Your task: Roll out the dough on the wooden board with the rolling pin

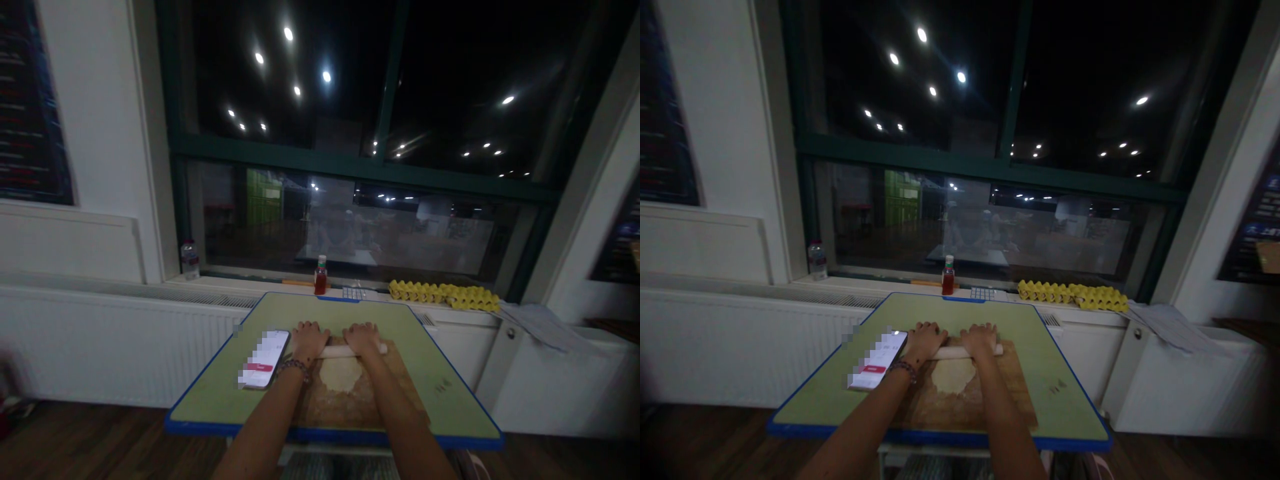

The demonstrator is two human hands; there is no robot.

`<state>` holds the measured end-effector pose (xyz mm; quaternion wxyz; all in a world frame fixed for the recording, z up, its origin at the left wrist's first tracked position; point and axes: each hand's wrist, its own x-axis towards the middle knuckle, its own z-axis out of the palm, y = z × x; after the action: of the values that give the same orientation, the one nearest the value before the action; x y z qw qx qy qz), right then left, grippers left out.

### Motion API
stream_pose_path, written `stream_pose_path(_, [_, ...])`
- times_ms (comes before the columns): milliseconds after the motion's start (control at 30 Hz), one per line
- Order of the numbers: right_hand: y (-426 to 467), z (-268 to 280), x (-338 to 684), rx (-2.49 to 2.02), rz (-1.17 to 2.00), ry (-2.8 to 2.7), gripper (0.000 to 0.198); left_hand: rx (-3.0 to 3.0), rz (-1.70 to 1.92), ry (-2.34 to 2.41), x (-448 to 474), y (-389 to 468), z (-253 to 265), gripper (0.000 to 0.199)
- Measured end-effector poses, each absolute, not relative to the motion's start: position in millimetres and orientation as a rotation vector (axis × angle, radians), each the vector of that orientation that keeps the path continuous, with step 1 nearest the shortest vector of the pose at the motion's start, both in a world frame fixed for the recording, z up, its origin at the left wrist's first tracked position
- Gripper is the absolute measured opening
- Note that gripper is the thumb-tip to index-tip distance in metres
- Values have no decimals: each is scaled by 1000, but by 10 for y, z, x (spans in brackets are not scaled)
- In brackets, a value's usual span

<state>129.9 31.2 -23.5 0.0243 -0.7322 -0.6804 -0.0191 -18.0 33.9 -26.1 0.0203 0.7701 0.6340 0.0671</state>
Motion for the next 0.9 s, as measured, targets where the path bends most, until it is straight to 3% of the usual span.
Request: stream_pose_path(900, [235,-145,1268,-2250,-9,-2063,45,2425,194,2006,-190,406,-335,42])
